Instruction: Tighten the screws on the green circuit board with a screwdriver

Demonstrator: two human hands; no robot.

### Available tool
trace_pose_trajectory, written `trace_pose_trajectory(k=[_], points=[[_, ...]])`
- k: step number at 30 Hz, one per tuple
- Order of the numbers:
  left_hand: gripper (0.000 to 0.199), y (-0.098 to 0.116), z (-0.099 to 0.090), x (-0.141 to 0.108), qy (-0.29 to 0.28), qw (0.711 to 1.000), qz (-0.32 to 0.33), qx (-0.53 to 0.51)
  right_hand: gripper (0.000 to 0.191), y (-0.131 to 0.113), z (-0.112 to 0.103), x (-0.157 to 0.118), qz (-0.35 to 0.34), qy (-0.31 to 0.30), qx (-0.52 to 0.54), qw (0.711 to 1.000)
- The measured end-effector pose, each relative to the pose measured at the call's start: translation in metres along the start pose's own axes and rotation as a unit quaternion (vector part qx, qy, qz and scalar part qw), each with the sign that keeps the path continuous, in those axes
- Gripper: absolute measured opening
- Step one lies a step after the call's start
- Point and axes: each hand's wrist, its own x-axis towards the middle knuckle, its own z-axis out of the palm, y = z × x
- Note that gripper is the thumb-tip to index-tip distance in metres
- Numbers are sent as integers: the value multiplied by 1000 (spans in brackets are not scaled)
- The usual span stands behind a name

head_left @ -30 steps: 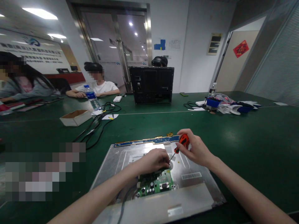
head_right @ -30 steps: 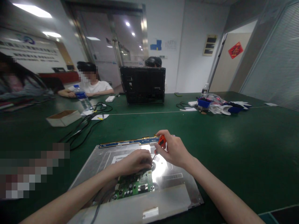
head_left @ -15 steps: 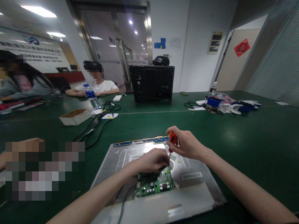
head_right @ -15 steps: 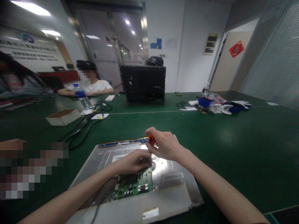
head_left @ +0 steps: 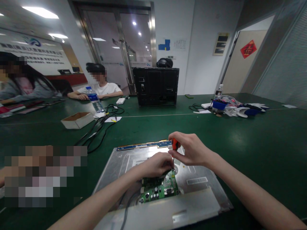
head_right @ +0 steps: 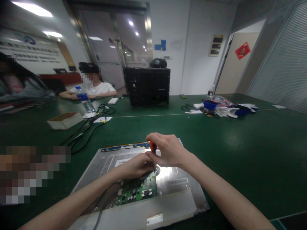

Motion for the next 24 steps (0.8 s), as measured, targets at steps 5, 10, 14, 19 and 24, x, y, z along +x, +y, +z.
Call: trace_pose_trajectory(k=[5,10,14,19,24], points=[[17,0,1,0,5,1000,2,-2,21,-2,0,-2,29,1,-13,999],[18,1,1,0,6,1000,-2,2,27,3,5,-1,25,16,-33,999],[18,3,0,-1,9,1000,-6,6,27,4,6,-2,14,17,-39,999],[19,4,1,-1,13,1000,-3,15,23,2,4,-2,3,35,-49,998],[18,10,-18,-8,54,997,-1,63,21,-8,-28,-8,1,70,-28,997]])
